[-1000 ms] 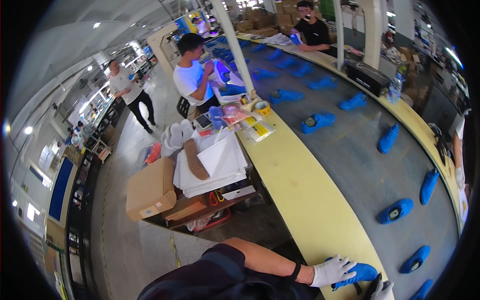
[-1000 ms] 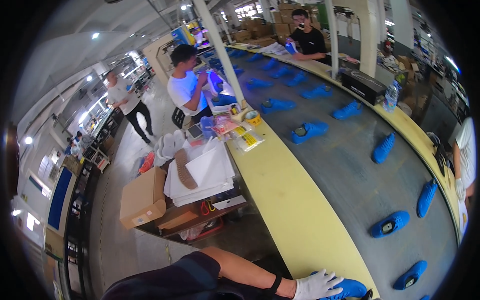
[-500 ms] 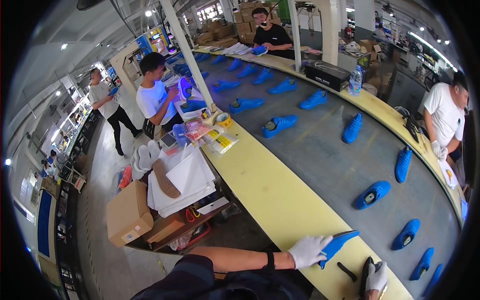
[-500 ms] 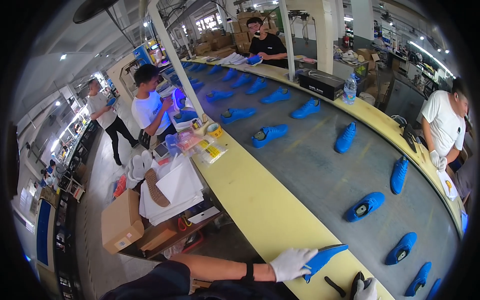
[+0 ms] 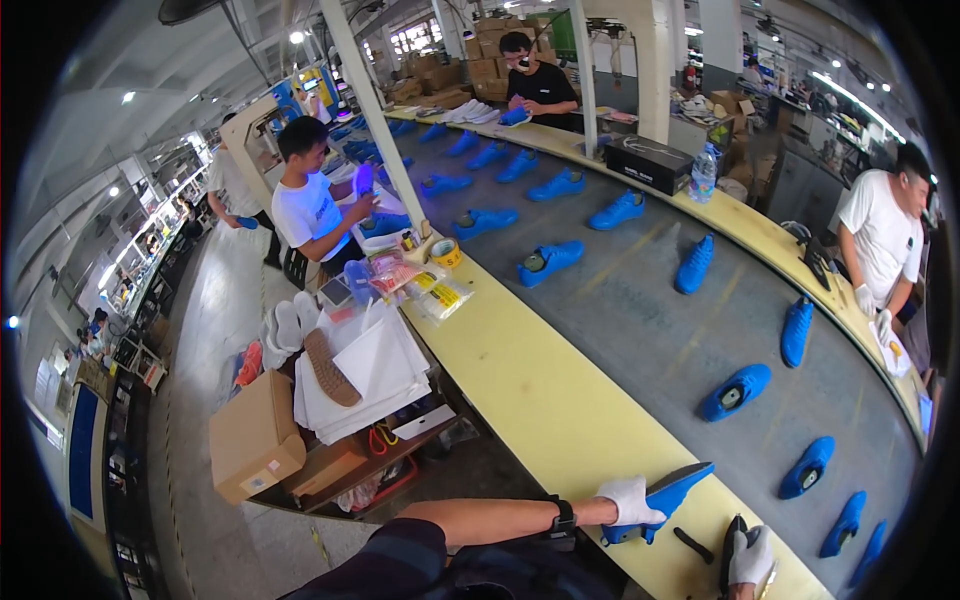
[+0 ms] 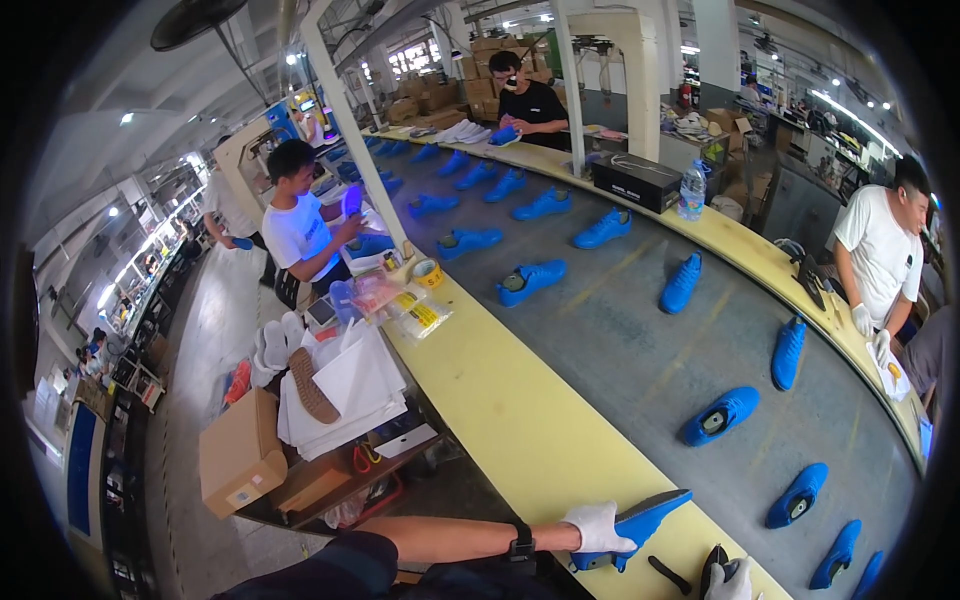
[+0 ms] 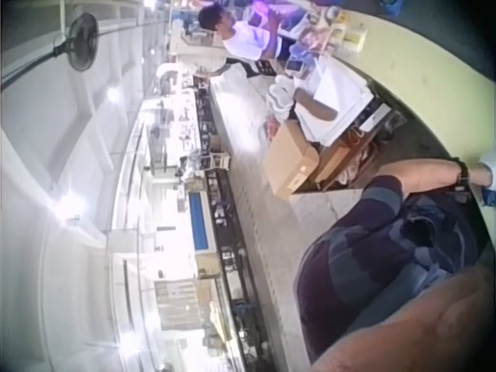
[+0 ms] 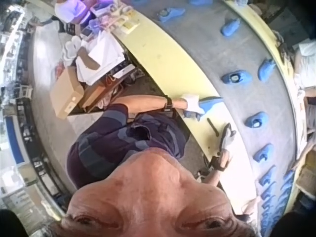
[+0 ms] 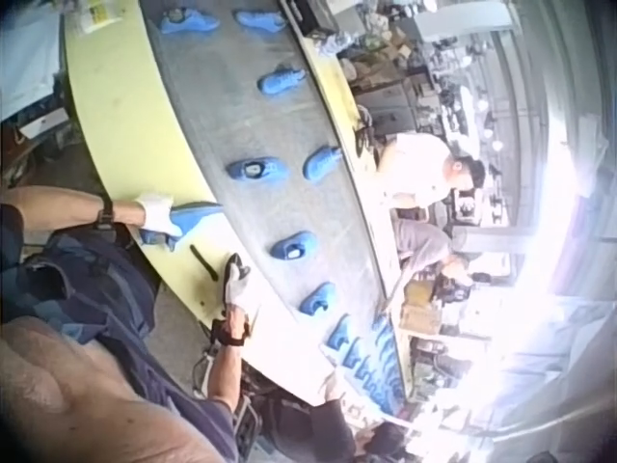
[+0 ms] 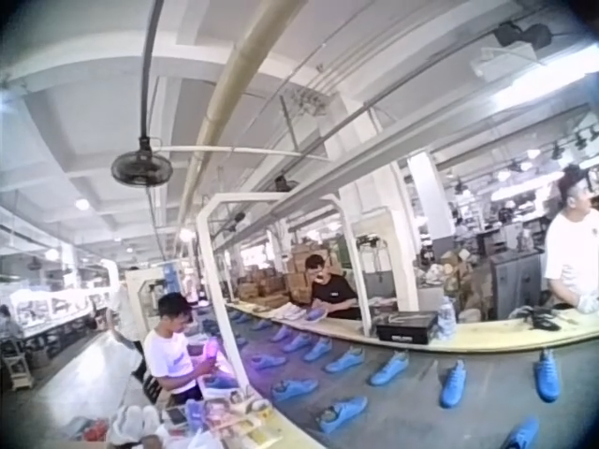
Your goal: Inspecting and marking shoe uppers on a conveyor belt in a shoe manufacturing factory.
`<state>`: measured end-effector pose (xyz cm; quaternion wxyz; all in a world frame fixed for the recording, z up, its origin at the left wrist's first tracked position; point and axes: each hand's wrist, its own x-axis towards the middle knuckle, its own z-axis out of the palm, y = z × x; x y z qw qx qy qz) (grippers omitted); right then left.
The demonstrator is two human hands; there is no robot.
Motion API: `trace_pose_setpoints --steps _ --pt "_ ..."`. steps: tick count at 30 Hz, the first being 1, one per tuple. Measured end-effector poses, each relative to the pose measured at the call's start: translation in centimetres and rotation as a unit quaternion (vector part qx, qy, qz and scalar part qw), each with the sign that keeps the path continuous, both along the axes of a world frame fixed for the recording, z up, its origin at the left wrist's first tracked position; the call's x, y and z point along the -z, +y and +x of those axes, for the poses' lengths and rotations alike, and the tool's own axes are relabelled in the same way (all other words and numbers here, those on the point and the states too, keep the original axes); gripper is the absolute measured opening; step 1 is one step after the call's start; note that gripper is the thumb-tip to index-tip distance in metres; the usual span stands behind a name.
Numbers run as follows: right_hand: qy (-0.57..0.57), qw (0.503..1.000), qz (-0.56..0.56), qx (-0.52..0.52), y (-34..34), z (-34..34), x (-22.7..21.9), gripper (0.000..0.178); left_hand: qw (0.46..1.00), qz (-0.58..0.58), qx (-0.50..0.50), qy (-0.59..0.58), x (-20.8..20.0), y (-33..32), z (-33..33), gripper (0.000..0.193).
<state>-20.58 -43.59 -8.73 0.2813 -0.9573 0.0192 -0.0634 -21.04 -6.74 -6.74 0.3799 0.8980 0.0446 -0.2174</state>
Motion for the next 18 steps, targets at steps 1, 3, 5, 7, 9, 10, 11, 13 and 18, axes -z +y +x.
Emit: trace_pose_setpoints --steps 1,3,5,7,9,10,11,13,18 --pt "-0.003 1.000 0.002 -0.008 0.0 0.1 -0.2 0.028 1.000 -0.006 0.006 0.015 0.9 -0.2 0.1 0.080" --pt "0.109 0.993 -0.045 -0.017 -0.1 0.0 -0.8 0.054 0.999 -0.015 -0.001 0.030 3.2 -0.6 0.2 0.087" --pt "0.156 0.987 -0.028 -0.026 0.2 0.4 -1.8 0.054 0.993 -0.110 -0.003 0.048 5.5 -1.1 0.7 0.089" --pt "0.171 0.984 -0.056 -0.019 0.7 0.3 -2.9 0.053 0.980 -0.179 -0.002 0.084 6.9 -1.7 0.9 0.090" --pt "0.153 0.986 -0.053 -0.026 1.5 0.1 -4.0 0.053 0.858 -0.499 -0.050 0.108 6.8 -1.7 0.9 0.092" --pt "0.159 0.984 -0.072 -0.022 1.8 0.0 -4.6 0.053 0.804 -0.576 -0.044 0.143 6.2 -1.5 0.9 0.093" --pt "0.166 0.982 -0.092 -0.018 2.1 -0.1 -5.0 0.052 0.769 -0.615 -0.067 0.160 5.2 -1.5 0.9 0.093" --pt "0.177 0.979 -0.096 -0.014 2.5 0.0 -5.1 0.050 0.698 -0.613 -0.081 0.361 2.7 1.0 1.3 0.084" --pt "0.077 0.991 -0.098 0.052 1.9 -0.3 -3.5 0.038 0.608 -0.687 -0.197 0.344 -3.0 1.3 1.6 0.063"
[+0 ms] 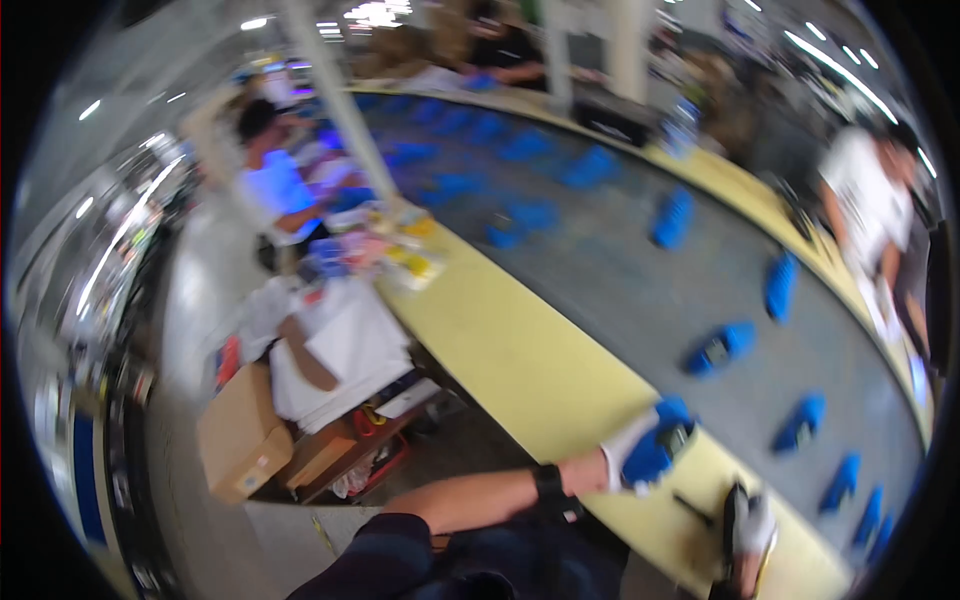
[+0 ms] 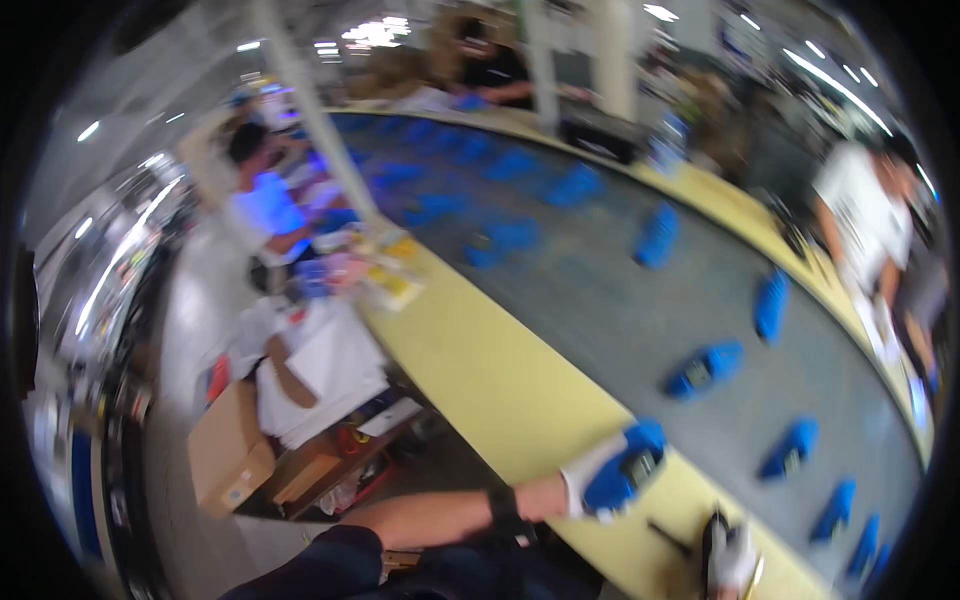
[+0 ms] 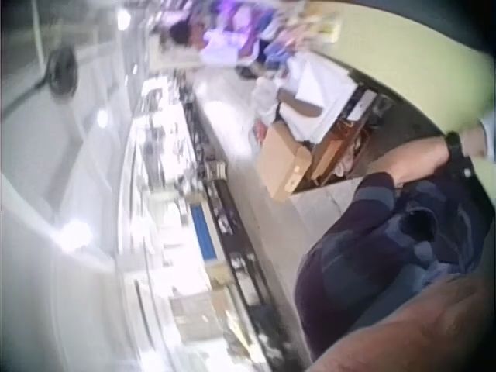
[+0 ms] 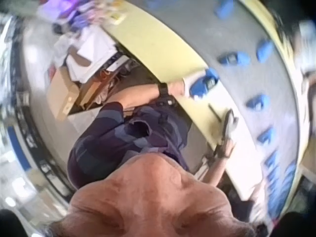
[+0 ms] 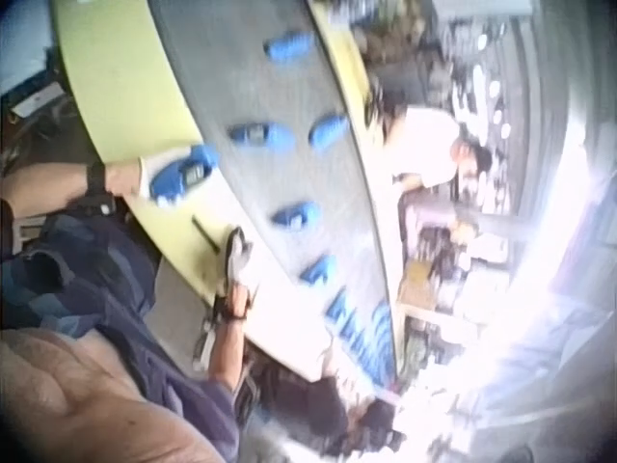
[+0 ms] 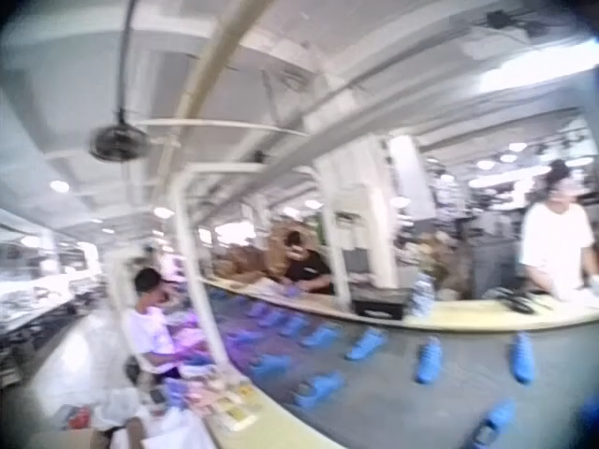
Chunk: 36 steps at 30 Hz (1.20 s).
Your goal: Inspecting and marking shoe uppers on a conveyor belt in a shoe manufacturing factory.
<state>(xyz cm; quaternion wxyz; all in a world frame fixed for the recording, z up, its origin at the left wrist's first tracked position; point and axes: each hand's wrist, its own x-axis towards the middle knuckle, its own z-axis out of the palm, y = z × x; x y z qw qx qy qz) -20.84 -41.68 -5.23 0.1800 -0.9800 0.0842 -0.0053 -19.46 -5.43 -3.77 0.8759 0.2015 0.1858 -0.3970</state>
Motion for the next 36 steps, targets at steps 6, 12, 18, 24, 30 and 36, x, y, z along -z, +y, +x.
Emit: trace_pose_setpoints --steps 6,12,18,24,30,36 --pt "-0.060 0.990 0.112 -0.060 2.6 -3.0 -3.5 0.030 0.998 -0.023 0.032 0.054 0.4 -0.3 2.3 0.069" --pt "-0.149 0.942 0.203 -0.223 10.4 -6.6 -13.2 0.040 0.996 0.081 0.020 0.030 -0.4 -2.6 2.4 0.069" --pt "-0.112 0.950 0.230 -0.178 14.6 -4.1 -13.1 0.041 1.000 0.012 -0.010 -0.014 0.2 -3.1 0.9 0.067" --pt "0.011 0.990 0.133 -0.042 8.3 -0.9 -7.0 0.036 1.000 0.017 0.013 0.021 2.1 3.6 2.9 0.072" --pt "-0.004 0.999 0.038 -0.031 1.6 0.9 0.7 0.036 0.998 -0.043 -0.030 -0.017 6.5 14.1 16.8 0.072" --pt "0.018 0.999 -0.007 -0.051 2.7 2.3 0.1 0.027 0.943 0.130 -0.292 0.091 14.3 23.9 29.2 0.069"
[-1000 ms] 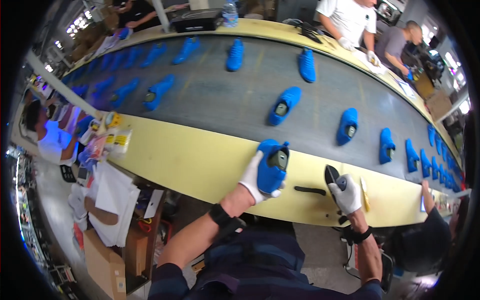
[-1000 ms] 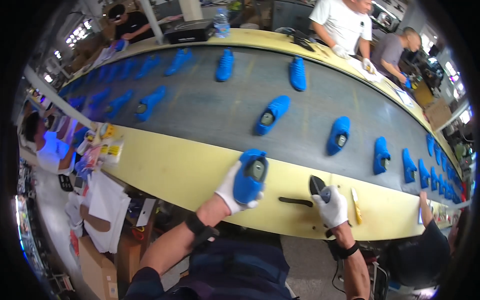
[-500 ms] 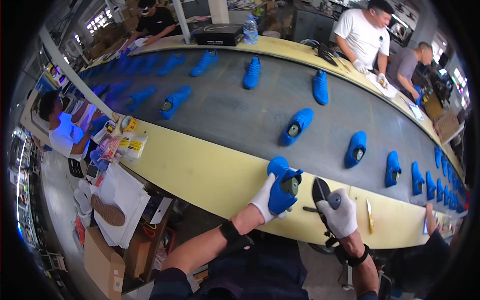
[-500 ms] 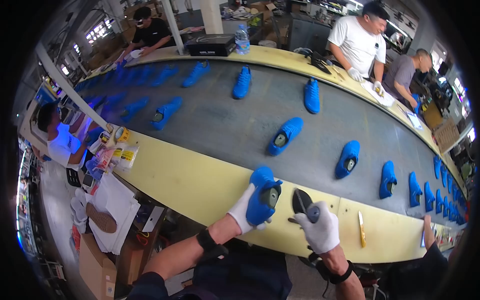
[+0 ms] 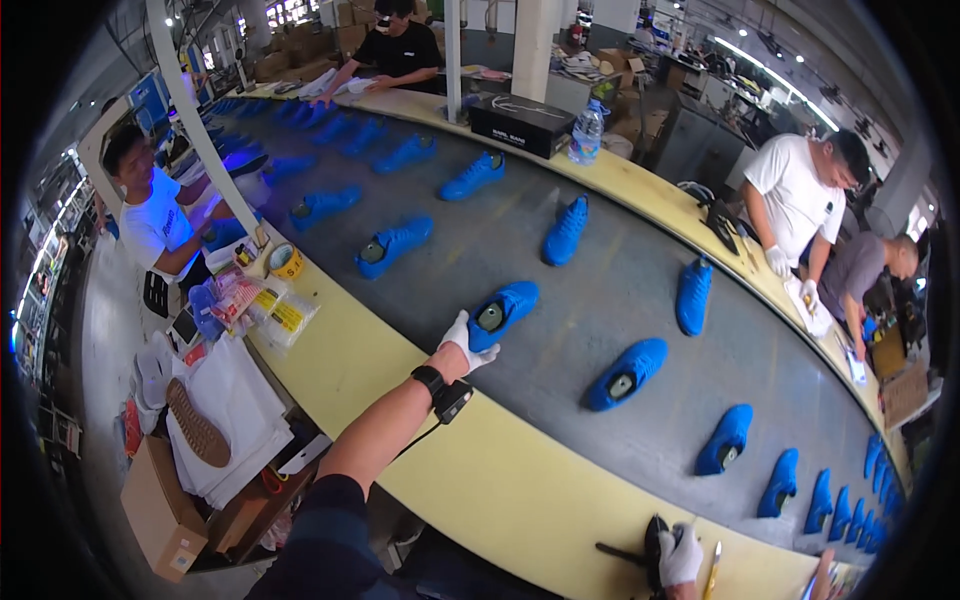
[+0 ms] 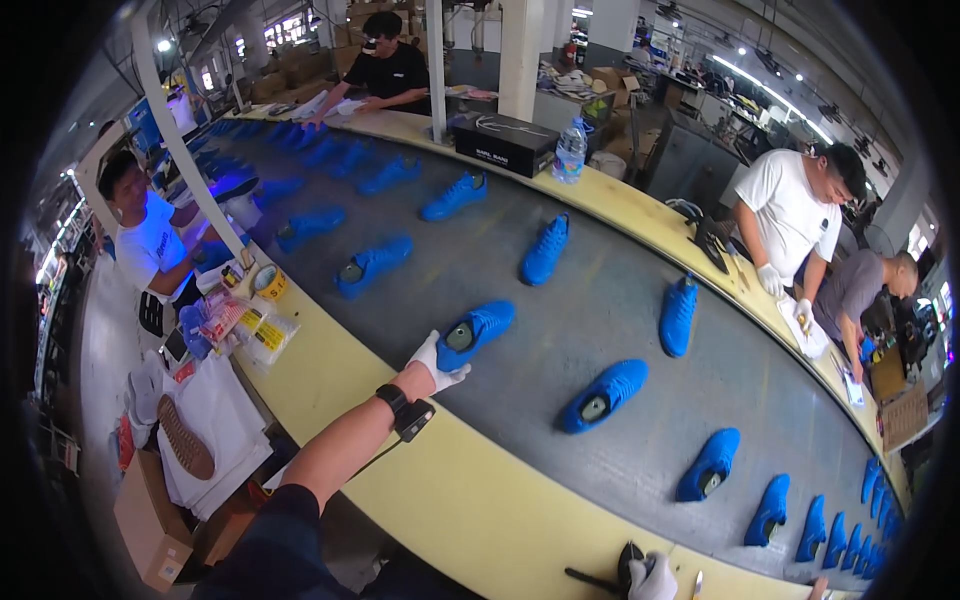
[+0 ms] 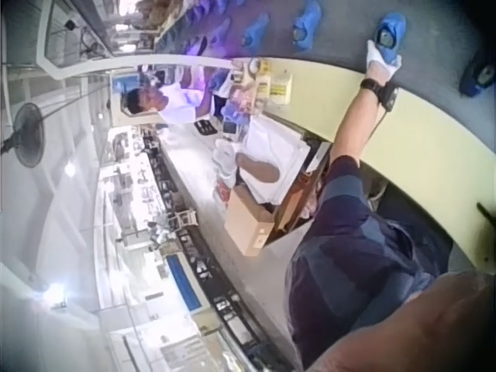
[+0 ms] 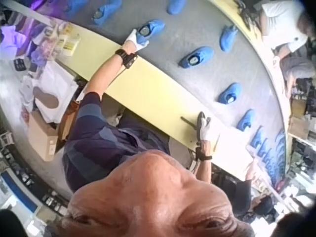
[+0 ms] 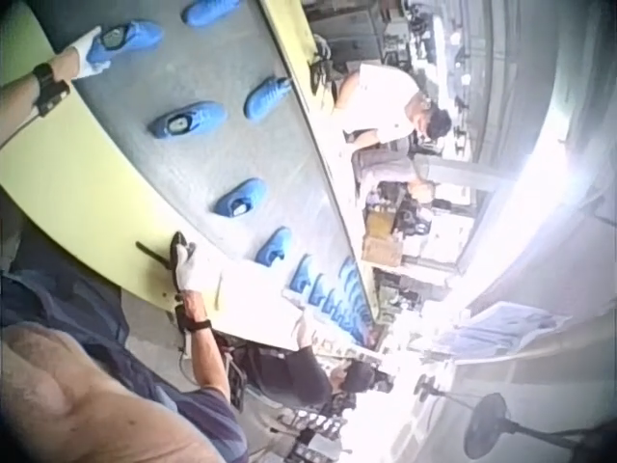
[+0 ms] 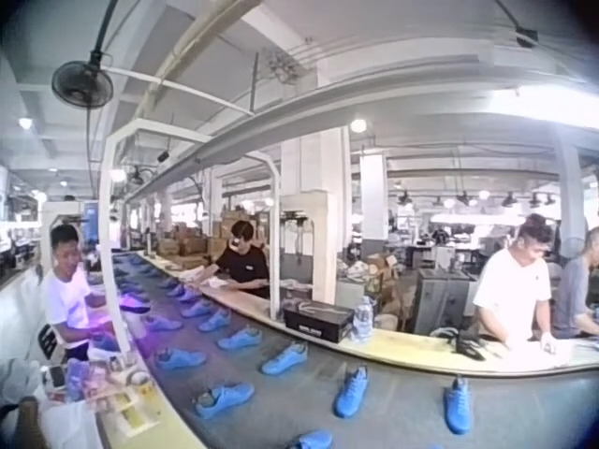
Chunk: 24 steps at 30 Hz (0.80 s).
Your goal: Inspecting and marking shoe uppers on a conveyor belt in a shoe manufacturing factory.
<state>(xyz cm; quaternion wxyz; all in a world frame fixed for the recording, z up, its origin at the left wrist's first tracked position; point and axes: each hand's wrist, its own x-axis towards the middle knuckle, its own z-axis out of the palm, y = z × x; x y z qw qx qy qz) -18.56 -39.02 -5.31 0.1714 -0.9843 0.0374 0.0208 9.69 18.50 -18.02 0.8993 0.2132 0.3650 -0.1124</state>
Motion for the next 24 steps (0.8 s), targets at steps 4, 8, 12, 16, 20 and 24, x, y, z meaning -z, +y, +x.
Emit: trace_pose_setpoints --steps 4,8,12,16,20,24 --pt "0.074 0.986 -0.150 -0.028 2.7 0.8 -4.1 0.040 0.980 0.181 0.055 0.056 0.9 2.6 1.3 0.075" --pt "0.100 0.981 -0.167 -0.013 4.7 1.5 -5.9 0.037 0.960 0.251 0.096 0.074 -2.1 1.2 0.9 0.110" --pt "0.044 0.981 -0.186 -0.040 5.1 1.3 -6.0 0.037 0.954 0.266 0.116 0.078 -5.3 -1.0 -0.1 0.111" --pt "0.062 0.989 -0.132 -0.003 5.0 0.5 -6.2 0.039 0.944 0.295 0.123 0.081 -5.9 -1.7 -0.2 0.111" --pt "0.047 0.991 -0.126 -0.003 4.8 -0.1 -6.7 0.040 0.930 0.360 -0.010 0.079 -5.1 -3.7 -1.8 0.102" --pt "0.075 0.989 -0.125 0.010 4.5 -0.9 -6.6 0.050 0.600 0.785 0.037 -0.147 -4.5 -11.1 -11.9 0.060"
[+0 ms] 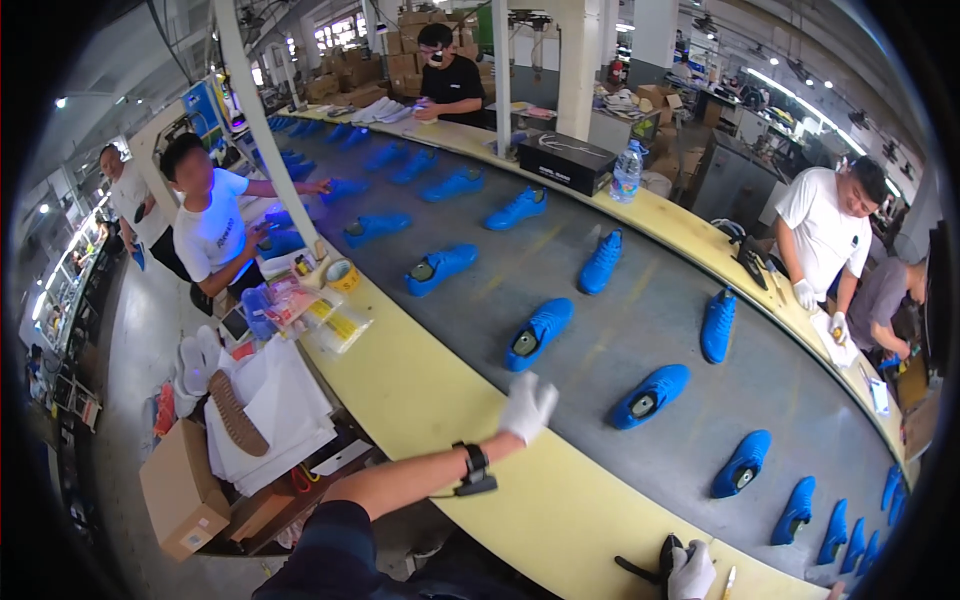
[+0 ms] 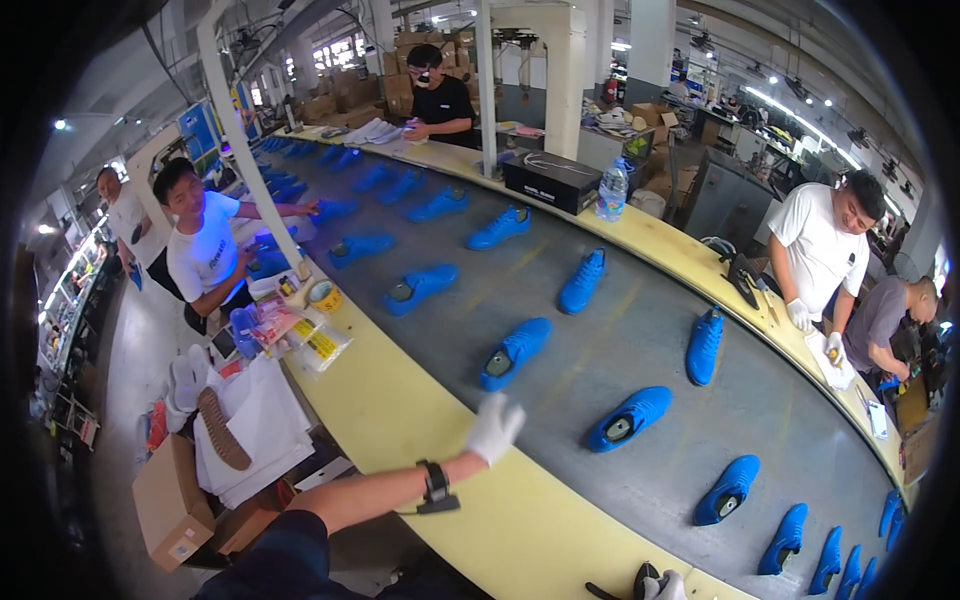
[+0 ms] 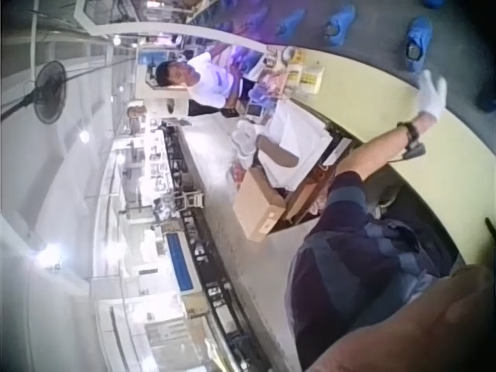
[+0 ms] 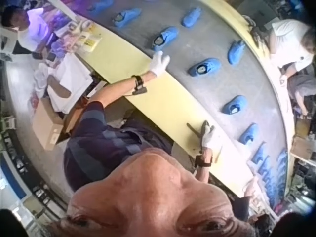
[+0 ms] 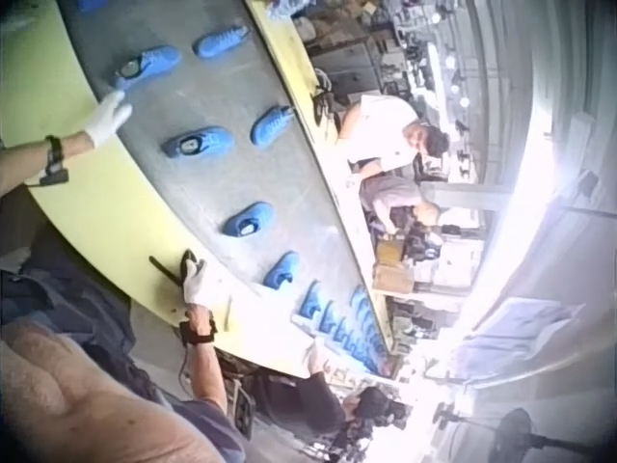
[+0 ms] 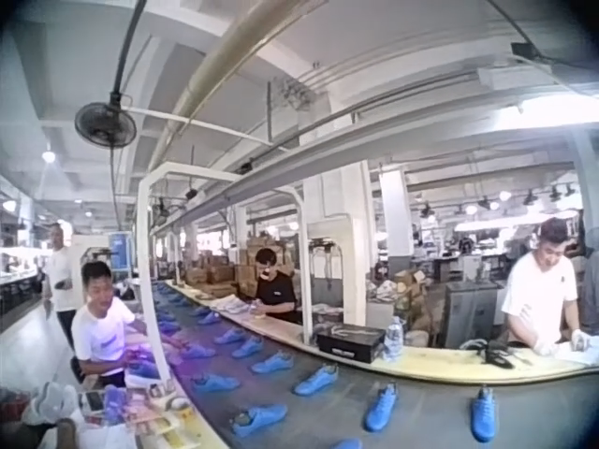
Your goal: Inspecting and marking shoe uppers on a conveyor belt in a shoe manufacturing factory.
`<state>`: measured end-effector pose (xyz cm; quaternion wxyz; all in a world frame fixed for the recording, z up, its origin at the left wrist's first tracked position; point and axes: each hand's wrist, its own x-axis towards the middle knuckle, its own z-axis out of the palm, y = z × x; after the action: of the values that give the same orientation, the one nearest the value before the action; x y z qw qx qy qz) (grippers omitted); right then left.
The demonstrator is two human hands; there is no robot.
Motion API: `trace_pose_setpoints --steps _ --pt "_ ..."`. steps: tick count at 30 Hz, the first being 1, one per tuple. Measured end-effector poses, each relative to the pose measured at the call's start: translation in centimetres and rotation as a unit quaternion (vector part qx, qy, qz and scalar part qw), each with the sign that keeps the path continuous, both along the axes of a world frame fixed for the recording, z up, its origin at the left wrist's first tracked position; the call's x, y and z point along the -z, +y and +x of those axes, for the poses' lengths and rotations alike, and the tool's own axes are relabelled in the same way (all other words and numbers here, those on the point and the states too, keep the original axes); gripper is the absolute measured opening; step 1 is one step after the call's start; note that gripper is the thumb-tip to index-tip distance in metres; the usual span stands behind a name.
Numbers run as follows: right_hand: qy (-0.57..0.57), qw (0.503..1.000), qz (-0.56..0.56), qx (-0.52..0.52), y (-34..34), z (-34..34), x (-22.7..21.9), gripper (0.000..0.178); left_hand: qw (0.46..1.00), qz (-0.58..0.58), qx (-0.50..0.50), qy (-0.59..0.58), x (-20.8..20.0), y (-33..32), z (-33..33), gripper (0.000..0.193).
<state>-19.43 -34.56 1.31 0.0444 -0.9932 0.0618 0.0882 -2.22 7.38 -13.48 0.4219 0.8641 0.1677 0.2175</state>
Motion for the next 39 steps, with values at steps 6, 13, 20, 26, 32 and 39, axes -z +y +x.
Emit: trace_pose_setpoints --steps 6,13,20,26,32,39 --pt "0.009 0.997 0.075 0.025 -1.1 -0.1 2.5 0.062 0.855 0.288 0.422 0.091 -0.6 -6.0 -13.5 0.073" --pt "-0.054 0.994 0.087 -0.038 -3.6 -0.3 6.3 0.058 0.874 0.284 0.385 0.087 -1.4 -6.8 -14.6 0.071" --pt "-0.101 0.983 0.155 0.006 -5.8 0.0 11.1 0.061 0.878 0.289 0.366 0.106 -0.9 -7.4 -15.1 0.071" --pt "-0.059 0.991 0.120 -0.015 -6.3 -0.7 9.8 0.059 0.886 0.284 0.356 0.088 -0.5 -7.4 -15.2 0.071" --pt "-0.039 0.991 0.123 -0.031 -5.4 -0.2 8.8 0.057 0.885 0.293 0.351 0.086 -0.2 -7.4 -15.4 0.070" --pt "-0.062 0.992 0.097 -0.054 -4.1 1.7 8.4 0.046 0.889 0.296 0.343 0.069 0.4 -7.5 -15.5 0.072"
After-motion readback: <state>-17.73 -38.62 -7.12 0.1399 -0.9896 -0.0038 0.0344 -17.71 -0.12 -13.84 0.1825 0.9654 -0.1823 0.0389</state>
